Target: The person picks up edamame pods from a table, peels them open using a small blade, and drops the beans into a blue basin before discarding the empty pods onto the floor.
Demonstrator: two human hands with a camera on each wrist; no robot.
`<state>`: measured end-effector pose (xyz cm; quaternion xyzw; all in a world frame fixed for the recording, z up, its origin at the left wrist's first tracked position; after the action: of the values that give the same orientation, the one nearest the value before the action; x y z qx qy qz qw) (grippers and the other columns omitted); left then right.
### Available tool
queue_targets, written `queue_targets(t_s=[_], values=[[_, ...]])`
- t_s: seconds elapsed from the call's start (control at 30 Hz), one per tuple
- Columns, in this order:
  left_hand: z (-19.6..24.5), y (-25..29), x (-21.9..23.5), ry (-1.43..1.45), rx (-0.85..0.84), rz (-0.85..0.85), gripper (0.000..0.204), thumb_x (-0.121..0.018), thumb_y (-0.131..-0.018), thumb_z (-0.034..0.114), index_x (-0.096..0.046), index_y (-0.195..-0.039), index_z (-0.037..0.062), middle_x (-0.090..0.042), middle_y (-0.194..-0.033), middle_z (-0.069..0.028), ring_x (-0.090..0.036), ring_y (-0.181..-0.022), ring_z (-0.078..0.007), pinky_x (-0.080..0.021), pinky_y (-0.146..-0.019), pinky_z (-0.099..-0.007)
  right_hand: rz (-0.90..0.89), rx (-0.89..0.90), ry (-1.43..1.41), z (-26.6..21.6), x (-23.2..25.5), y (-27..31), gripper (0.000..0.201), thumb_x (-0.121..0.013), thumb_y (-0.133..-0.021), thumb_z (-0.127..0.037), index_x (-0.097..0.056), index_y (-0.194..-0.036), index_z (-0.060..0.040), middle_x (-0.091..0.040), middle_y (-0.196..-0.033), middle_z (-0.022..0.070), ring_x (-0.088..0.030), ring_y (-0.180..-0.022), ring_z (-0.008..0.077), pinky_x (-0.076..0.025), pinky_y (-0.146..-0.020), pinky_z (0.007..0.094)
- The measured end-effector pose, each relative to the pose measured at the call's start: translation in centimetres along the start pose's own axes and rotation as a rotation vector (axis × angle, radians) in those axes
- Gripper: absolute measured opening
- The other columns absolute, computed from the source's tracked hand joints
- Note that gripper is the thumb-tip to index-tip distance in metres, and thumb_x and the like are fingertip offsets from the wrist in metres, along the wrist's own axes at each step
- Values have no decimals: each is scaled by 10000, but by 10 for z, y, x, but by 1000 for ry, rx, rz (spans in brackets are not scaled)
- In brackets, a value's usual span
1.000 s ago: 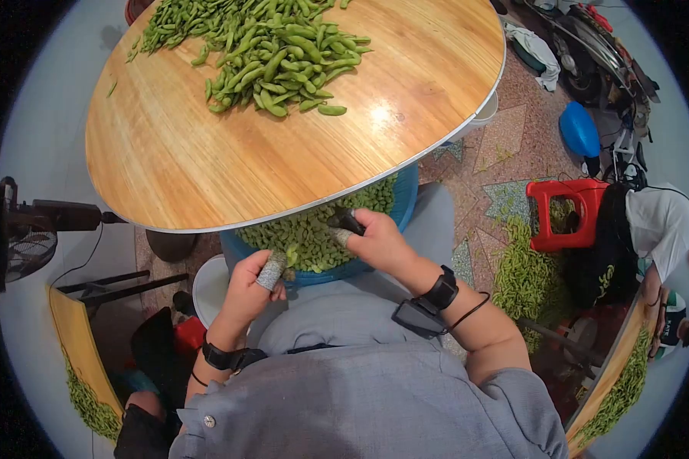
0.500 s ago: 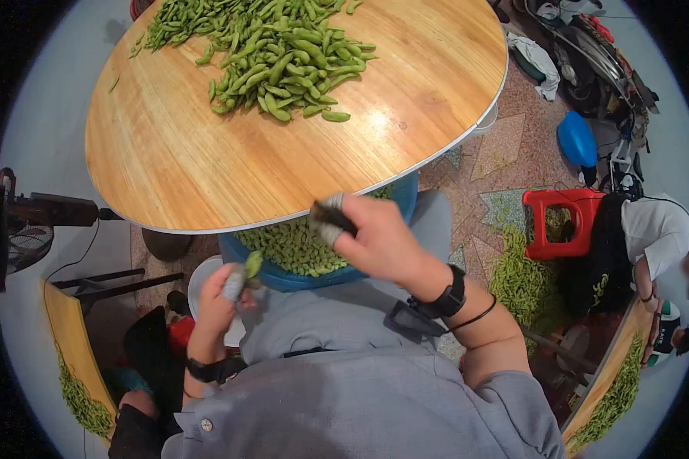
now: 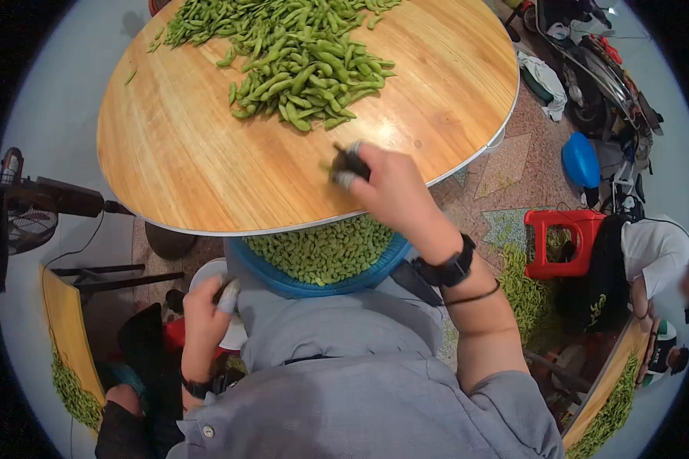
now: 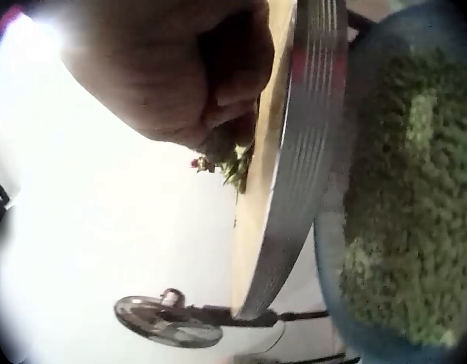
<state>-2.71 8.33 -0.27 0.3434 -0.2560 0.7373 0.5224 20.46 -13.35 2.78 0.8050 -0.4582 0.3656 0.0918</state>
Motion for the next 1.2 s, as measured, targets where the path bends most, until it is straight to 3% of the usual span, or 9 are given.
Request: queue_targets(t_s=[0.13, 0.3, 0.4, 0.63, 0.7, 0.97, 1.07, 1.13, 1.2], values=[[78, -42, -9, 371, -177, 76, 137, -619, -832, 124, -616, -912, 14, -576, -756, -116, -566, -667, -220, -454, -610, -294, -393, -30, -266, -24, -9, 39, 244, -690, -766, -183, -587, -882, 5, -574, -681, 167, -548, -595, 214, -447, -572, 332], [85, -56, -44, 710, -244, -585, 126, -585, -854, 77, -611, -961, 16, -580, -740, -60, -556, -659, -133, -450, -596, -257, -406, -3, -373, -39, -3, 61, 224, -662, -780, -127, -601, -945, 11, -603, -742, 129, -550, -654, 139, -469, -630, 287], [82, -51, -46, 968, 53, -683, 126, -576, -877, 93, -621, -975, 27, -600, -750, 1, -532, -657, -66, -432, -580, -220, -453, -108, -689, -33, -11, 71, 264, -604, -866, -79, -582, -1110, 18, -634, -895, 40, -552, -796, 69, -473, -716, 252], [63, -44, -50, 1101, 231, -449, 148, -561, -891, 86, -630, -1009, 29, -610, -801, 22, -505, -663, -34, -392, -574, -174, -451, 3, -574, -43, -21, 77, 397, -441, -878, -21, -464, -1273, 7, -599, -849, 34, -561, -738, 98, -468, -680, 247], [65, -44, -53, 1096, 191, -394, 159, -586, -893, 121, -636, -1017, 35, -593, -751, 23, -497, -622, -40, -394, -550, -184, -501, -80, -574, -43, -24, 77, 447, -461, -795, -39, -478, -1240, -5, -612, -933, 151, -609, -821, 217, -486, -757, 328], [67, -43, -56, 1062, 164, -380, 153, -566, -882, 37, -611, -1020, -9, -606, -885, 16, -514, -776, -41, -430, -668, -211, -503, -211, -792, -36, -31, 85, 437, -427, -822, 6, -489, -1253, -30, -573, -874, 46, -546, -746, 110, -471, -676, 272], [67, -45, -57, 1007, 85, -321, 162, -587, -871, 46, -610, -1020, -12, -604, -865, 21, -525, -760, -51, -438, -639, -224, -502, -288, -874, -38, -32, 84, 418, -419, -848, 5, -495, -1256, -41, -555, -852, 17, -513, -707, 87, -450, -635, 244], [75, -47, -46, 286, -427, -91, 146, -599, -864, 55, -610, -991, -15, -581, -792, 28, -526, -691, -79, -446, -590, -257, -502, -345, -932, -37, -34, 82, 405, -418, -864, 0, -497, -1259, -47, -548, -837, 8, -492, -680, 71, -432, -603, 224], [76, -48, -44, 253, -481, -55, 122, -586, -869, 59, -612, -965, -11, -553, -748, 32, -511, -645, -94, -443, -563, -272, -581, -524, -1132, -32, -41, 85, 363, -433, -908, -26, -501, -1260, -85, -533, -799, -5, -430, -593, 35, -346, -492, 188]])
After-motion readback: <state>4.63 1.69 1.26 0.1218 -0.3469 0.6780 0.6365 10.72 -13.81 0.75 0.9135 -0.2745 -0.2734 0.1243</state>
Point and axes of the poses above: each hand's wrist, its own y-axis away from the middle knuckle, its own x-axis out of the back of the hand, z = x × y, the point moved 4 cm from there along -y, towards the middle knuckle
